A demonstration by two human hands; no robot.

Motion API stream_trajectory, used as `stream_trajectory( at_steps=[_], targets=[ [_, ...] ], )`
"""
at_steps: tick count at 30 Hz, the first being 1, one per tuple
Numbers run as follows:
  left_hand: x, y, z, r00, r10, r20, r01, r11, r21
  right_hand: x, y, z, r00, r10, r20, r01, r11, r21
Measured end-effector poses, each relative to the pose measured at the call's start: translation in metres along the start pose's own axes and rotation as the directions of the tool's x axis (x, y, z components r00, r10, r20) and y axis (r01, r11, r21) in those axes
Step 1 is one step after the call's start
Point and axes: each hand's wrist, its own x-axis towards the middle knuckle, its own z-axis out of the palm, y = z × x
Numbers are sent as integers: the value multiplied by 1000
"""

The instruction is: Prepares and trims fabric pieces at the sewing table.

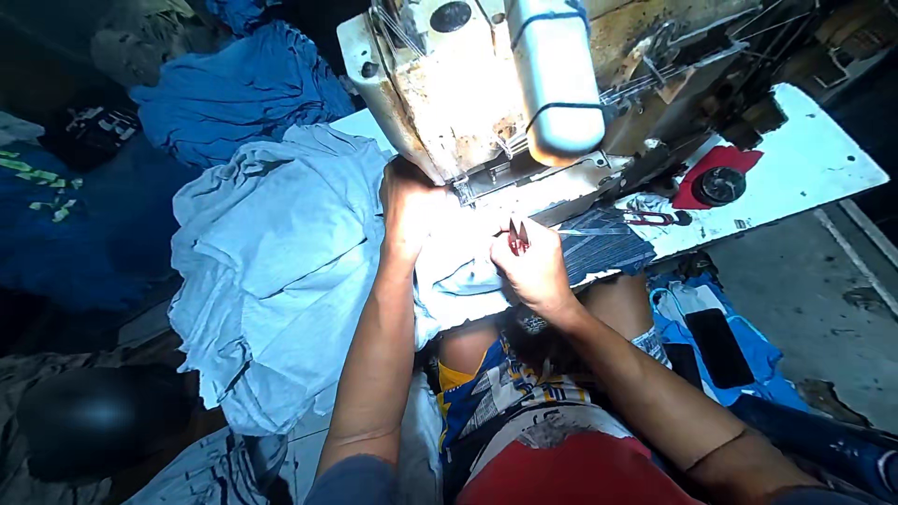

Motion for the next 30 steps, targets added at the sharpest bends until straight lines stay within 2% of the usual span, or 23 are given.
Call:
stream_trajectory(
  at_steps=[12,17,21,25,30],
  targets=[
    [1,14,0,995,-95,3,95,994,59,1,-1,6,998,-51,24,51,999,19],
    [-3,15,-4,999,-32,11,32,999,40,0,-3,3,998,-64,23,66,996,-55],
    [-30,5,-34,989,48,143,-53,998,30,-11,-4,-1,996,-65,64,69,995,-74],
    [-82,-4,-43,990,138,34,-136,990,-43,-21,4,-8,994,-17,106,22,999,-46],
    [-69,-13,-35,981,194,-26,-195,979,-59,-23,-5,-7,995,-17,94,17,1000,-7]
  ],
)
